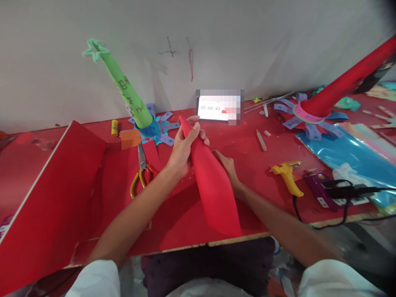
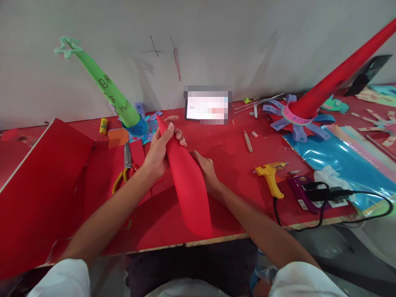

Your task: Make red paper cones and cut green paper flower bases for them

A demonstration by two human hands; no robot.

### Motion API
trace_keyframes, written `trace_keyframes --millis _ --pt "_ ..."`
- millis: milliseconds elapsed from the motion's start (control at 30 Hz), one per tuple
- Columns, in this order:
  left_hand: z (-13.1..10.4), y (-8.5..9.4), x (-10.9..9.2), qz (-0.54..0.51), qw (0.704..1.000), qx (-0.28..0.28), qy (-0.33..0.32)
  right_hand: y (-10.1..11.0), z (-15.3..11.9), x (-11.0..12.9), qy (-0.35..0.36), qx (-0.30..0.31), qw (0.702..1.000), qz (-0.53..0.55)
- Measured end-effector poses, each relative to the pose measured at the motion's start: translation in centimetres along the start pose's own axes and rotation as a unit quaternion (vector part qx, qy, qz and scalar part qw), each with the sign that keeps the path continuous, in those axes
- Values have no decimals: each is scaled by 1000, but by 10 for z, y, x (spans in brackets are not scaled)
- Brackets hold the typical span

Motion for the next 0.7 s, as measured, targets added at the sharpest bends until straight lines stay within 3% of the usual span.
trace_keyframes --millis 200,500,700 --pt "3 6 7 23 999 -33 2 -4 2 0 -30 7 1000 -1" --pt "2 -3 9 24 999 34 16 7 3 -10 -79 -59 995 -26" --pt "1 -2 13 31 1000 3 -3 5 4 -7 -60 -44 997 -20"
Point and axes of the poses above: each hand's wrist, its own z-axis towards the middle knuckle, its own y-axis out of the back of the hand, x = y × z, the point moved 7 cm from there along z, towards the middle knuckle, and after that the axes turned 14 degrees about z, right-handed, at the moved point
